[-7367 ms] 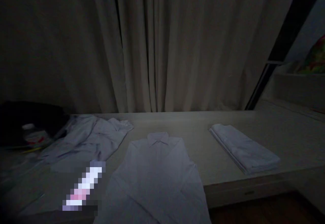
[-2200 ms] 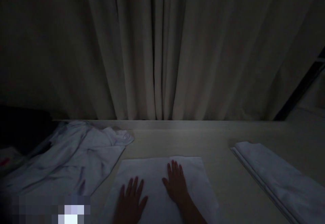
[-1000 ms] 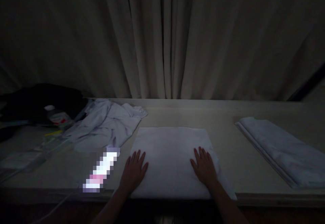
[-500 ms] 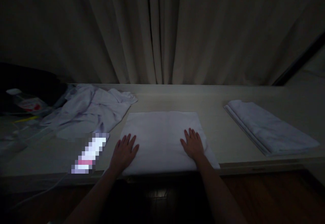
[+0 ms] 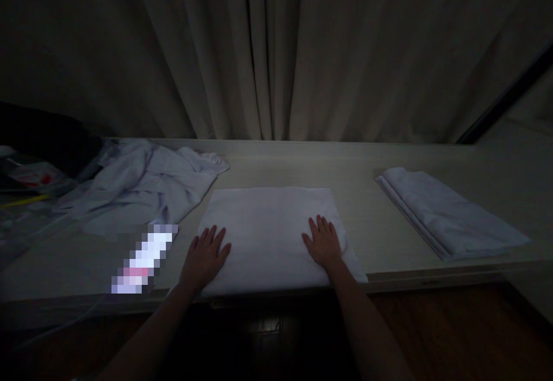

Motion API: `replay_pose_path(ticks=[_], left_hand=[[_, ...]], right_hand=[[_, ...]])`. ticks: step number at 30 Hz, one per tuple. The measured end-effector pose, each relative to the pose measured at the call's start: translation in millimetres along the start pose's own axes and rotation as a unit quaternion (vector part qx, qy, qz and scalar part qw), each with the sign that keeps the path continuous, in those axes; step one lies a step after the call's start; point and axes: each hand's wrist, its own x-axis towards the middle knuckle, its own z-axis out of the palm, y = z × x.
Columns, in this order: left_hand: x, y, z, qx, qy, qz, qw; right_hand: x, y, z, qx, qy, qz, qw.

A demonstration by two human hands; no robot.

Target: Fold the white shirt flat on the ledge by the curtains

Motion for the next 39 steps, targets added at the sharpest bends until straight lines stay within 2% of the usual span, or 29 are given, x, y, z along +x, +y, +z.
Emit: replay_pose_path(ticks=[25,39], left_hand=[[-0.2,1.8,-2.9,-0.041,-0.003,-0.012,0.999],[0.1,3.0,1.7,-0.049,0.003,-0.009,0.999]], right_hand=[[-0.7,3.3,1.9,-0.033,0.000,-0.002,0.999],[-0.7,5.1,-0.6,-0.033,-0.001,-0.002,0.999]])
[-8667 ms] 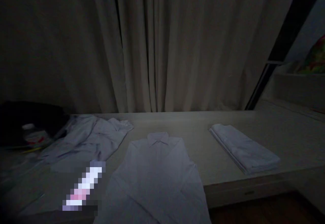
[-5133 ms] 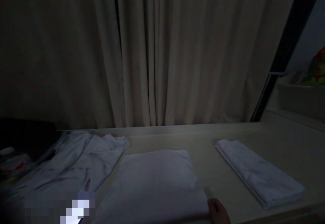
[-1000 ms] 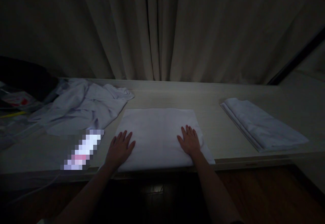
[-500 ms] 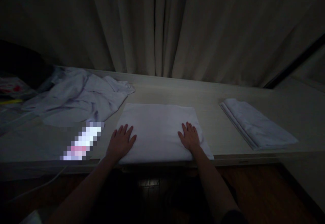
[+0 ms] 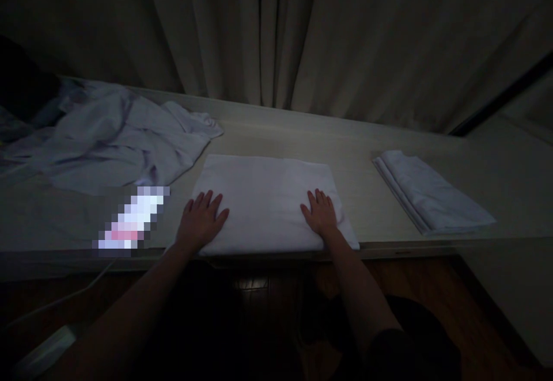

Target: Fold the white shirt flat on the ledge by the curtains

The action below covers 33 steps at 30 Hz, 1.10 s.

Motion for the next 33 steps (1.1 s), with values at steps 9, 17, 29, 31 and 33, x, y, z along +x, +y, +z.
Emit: replay_pose_path(ticks=[9,17,29,31,33], left_hand=[[1.0,1.5,-2.8,-0.001,-0.003,0.004,1.000],[0.5,0.1,-0.1,-0.005,-0.002,0.008,1.000],[1.1,0.1,-1.3,0.006,-0.003,0.015,1.000],[1.5,-0.2,-0.4,0.004,-0.002,0.015,1.000],[2.0,0.0,0.0,0.004,-0.005,0.013,1.000]], right_hand=[[-0.2,-1.0,-2.6,0.008,0.004,0.002,1.000],[-0.9,-1.3,-6.8,0.013,-0.002,0.000,1.000],[-0.9,-2.4,-8.8,0.025,-0.013,0.005,1.000],[-0.8,-2.5,-9.1,0.027,-0.013,0.006,1.000],[-1.0,-2.4,-9.1,0.029,-0.011,0.007,0.999]])
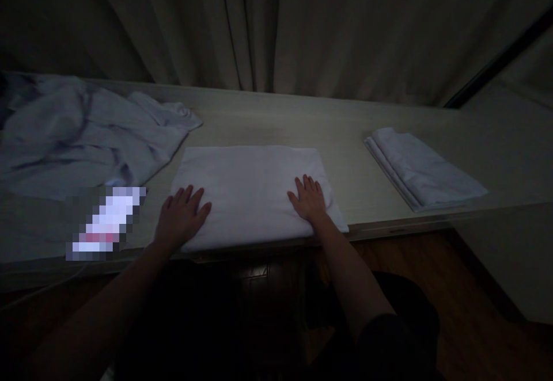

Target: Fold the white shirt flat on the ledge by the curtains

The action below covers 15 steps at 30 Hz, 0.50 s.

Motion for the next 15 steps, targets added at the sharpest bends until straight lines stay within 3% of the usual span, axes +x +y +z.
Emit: replay_pose_path(ticks=[15], left_hand=[[0.1,3.6,-4.5,0.009,-0.016,-0.006,1.000]], right_hand=[[-1.0,0.6,0.8,0.005,0.006,-0.002,1.000]])
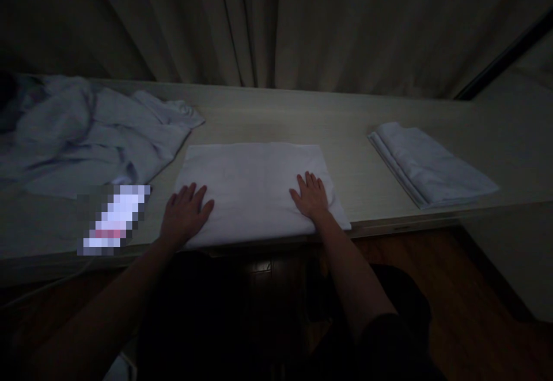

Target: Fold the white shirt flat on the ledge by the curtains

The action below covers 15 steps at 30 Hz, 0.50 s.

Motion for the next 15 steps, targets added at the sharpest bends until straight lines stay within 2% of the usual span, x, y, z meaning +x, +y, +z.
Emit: replay_pose_path(ticks=[15], left_hand=[[-2.0,-3.9,-1.9,0.011,0.009,0.015,1.000]], right_hand=[[-3.2,-2.4,7.0,-0.031,0.012,-0.014,0.999]])
